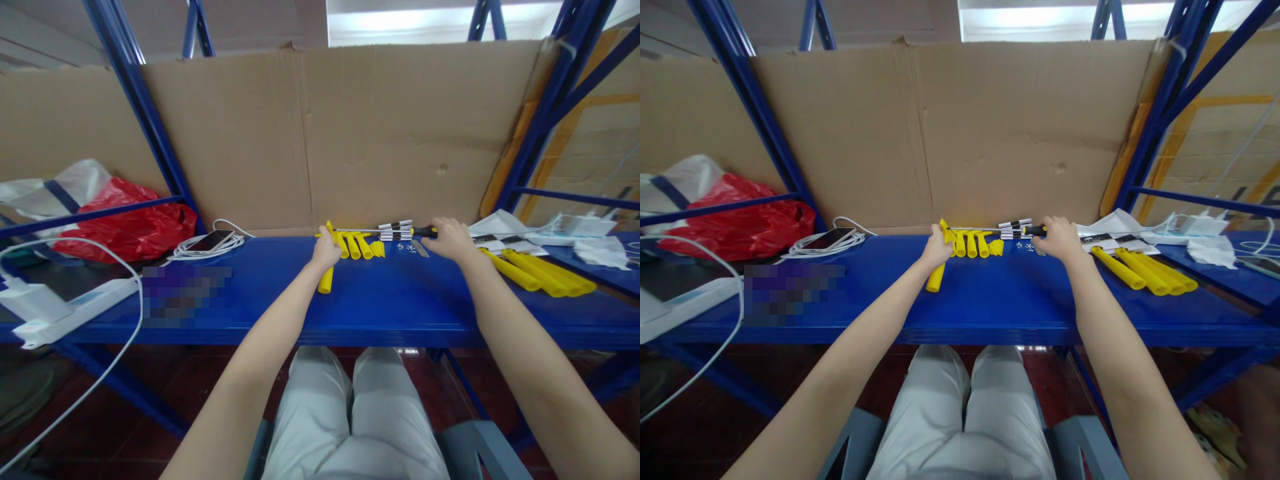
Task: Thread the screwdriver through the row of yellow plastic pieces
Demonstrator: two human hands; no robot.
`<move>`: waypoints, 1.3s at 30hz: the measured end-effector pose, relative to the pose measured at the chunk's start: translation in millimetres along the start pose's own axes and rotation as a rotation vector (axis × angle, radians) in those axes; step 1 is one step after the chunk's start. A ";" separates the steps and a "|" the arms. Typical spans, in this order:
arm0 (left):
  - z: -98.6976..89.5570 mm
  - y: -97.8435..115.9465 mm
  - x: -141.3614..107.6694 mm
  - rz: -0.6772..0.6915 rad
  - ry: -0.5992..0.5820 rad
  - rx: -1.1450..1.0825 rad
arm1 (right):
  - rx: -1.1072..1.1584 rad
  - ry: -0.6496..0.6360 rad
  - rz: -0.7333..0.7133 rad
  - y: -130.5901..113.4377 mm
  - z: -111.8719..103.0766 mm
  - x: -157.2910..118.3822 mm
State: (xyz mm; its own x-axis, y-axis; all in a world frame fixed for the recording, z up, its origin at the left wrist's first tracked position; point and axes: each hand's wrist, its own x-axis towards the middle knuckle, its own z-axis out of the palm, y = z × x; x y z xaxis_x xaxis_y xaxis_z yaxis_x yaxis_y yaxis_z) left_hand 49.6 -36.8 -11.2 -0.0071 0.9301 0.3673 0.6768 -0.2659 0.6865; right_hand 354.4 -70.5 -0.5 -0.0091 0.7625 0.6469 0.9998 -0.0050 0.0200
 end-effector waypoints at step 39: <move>-2.7 3.8 -2.4 -0.014 0.026 -0.051 | 0.051 0.098 -0.023 5.2 9.5 3.5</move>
State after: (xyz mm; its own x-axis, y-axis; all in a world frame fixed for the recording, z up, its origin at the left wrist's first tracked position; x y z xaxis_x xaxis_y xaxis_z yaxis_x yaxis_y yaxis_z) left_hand 50.2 -40.7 -7.8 -0.0356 0.9272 0.3728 0.6382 -0.2660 0.7225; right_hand 359.7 -61.7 -5.4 -0.0314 0.6949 0.7185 0.9989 0.0467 -0.0014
